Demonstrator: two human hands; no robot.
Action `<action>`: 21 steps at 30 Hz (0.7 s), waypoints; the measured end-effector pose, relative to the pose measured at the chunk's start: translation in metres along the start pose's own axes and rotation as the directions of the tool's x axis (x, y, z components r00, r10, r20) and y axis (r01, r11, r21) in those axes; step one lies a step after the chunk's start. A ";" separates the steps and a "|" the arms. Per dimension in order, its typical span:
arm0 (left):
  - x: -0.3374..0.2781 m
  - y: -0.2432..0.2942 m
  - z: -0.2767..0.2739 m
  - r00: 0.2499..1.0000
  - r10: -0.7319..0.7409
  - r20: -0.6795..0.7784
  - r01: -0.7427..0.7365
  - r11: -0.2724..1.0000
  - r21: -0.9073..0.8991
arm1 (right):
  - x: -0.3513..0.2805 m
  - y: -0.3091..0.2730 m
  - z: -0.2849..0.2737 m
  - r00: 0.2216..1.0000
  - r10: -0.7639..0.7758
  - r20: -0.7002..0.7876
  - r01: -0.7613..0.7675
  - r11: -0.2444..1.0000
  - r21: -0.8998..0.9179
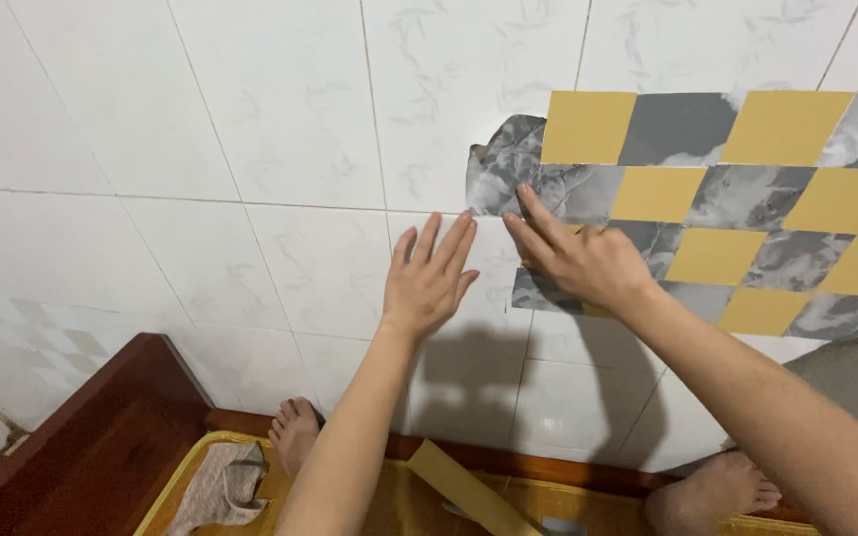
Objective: Cutting and applying decorative vinyl wrap squares to wall tiles to create a pattern.
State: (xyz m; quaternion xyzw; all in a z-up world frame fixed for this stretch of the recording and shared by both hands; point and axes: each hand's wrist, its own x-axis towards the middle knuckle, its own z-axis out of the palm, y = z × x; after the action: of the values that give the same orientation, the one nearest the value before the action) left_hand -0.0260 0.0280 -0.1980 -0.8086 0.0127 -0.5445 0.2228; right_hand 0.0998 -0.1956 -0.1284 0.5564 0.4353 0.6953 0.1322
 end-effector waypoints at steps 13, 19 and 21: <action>0.053 0.027 -0.108 0.861 0.005 0.509 0.450 0.459 -0.766 | 0.019 0.004 -0.056 0.801 0.257 0.541 -0.536 0.711 0.455; 0.027 0.026 -0.090 0.774 0.080 0.628 0.523 0.479 -0.705 | 0.022 -0.003 -0.092 0.802 0.252 0.541 -0.514 0.754 0.410; -0.003 0.026 -0.074 0.725 0.122 0.678 0.529 0.532 -0.661 | 0.012 -0.005 -0.094 0.799 0.169 0.577 -0.422 0.841 0.339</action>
State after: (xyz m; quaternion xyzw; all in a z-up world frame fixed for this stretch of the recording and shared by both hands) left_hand -0.0872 -0.0204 -0.1870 -0.9445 0.0840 -0.1774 -0.2633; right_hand 0.0108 -0.2276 -0.1246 0.8022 0.4362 0.4077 -0.0004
